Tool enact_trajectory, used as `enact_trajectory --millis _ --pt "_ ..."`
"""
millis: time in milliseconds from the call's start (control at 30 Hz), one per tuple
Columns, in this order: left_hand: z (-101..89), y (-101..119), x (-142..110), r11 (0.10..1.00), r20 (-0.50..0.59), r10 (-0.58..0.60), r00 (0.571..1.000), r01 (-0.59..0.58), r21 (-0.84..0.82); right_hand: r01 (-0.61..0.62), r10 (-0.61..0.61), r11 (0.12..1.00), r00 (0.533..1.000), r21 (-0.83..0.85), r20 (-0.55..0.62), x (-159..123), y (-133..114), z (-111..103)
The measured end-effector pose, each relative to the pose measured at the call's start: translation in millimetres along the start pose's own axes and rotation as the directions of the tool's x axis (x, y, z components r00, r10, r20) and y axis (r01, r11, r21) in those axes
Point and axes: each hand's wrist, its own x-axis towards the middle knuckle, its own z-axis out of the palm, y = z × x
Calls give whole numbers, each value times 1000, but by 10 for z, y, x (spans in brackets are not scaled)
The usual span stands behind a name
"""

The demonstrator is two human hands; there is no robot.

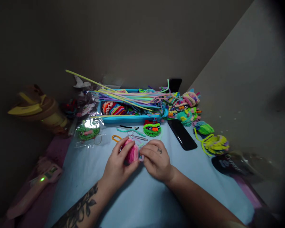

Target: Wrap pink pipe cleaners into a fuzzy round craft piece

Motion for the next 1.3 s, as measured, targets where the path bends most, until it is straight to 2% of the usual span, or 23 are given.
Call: enact_trajectory --millis 133,300,400,500,633,700,767,867,933,1033,1133,1233,1300 --pt "-6 -2 -7 1000 3 11 1000 -11 4 -83 79 995 994 -48 -82 14 -18 0" --pt "5 -23 -9 1000 0 9 1000 -9 4 -59 62 996 997 -61 45 31 -15 -36" --pt "14 -26 6 1000 -24 -6 1000 6 -13 -44 48 997 997 -67 59 31 7 -55" --pt "21 -22 18 999 -17 -24 1000 24 -26 -82 83 996 996 -17 21 29 38 -43" --pt "31 -16 3 999 2 -32 999 32 -35 -205 209 974 977 101 -35 39 48 15" --pt "35 -14 -14 999 13 -35 999 36 -37 -309 318 936 947 169 -31 46 38 48" --pt "39 -13 -24 998 27 -40 999 41 -45 -427 439 868 899 256 11 49 33 76" --pt "38 -14 -11 994 26 -68 997 70 -86 -551 566 703 816 450 115 44 52 92" --pt "32 -18 15 982 15 -131 991 132 -137 -604 622 592 764 534 174 39 78 90" --pt "20 -20 57 916 39 -282 959 281 -287 -653 658 541 721 530 217 39 105 92" --pt "11 7 79 769 163 -403 900 430 -472 -676 658 539 710 503 249 48 96 122" --pt "1 57 88 624 291 -453 843 532 -572 -702 678 504 683 503 272 54 70 159" --pt "-7 84 92 550 332 -468 819 565 -615 -708 687 480 671 518 280 53 60 168"
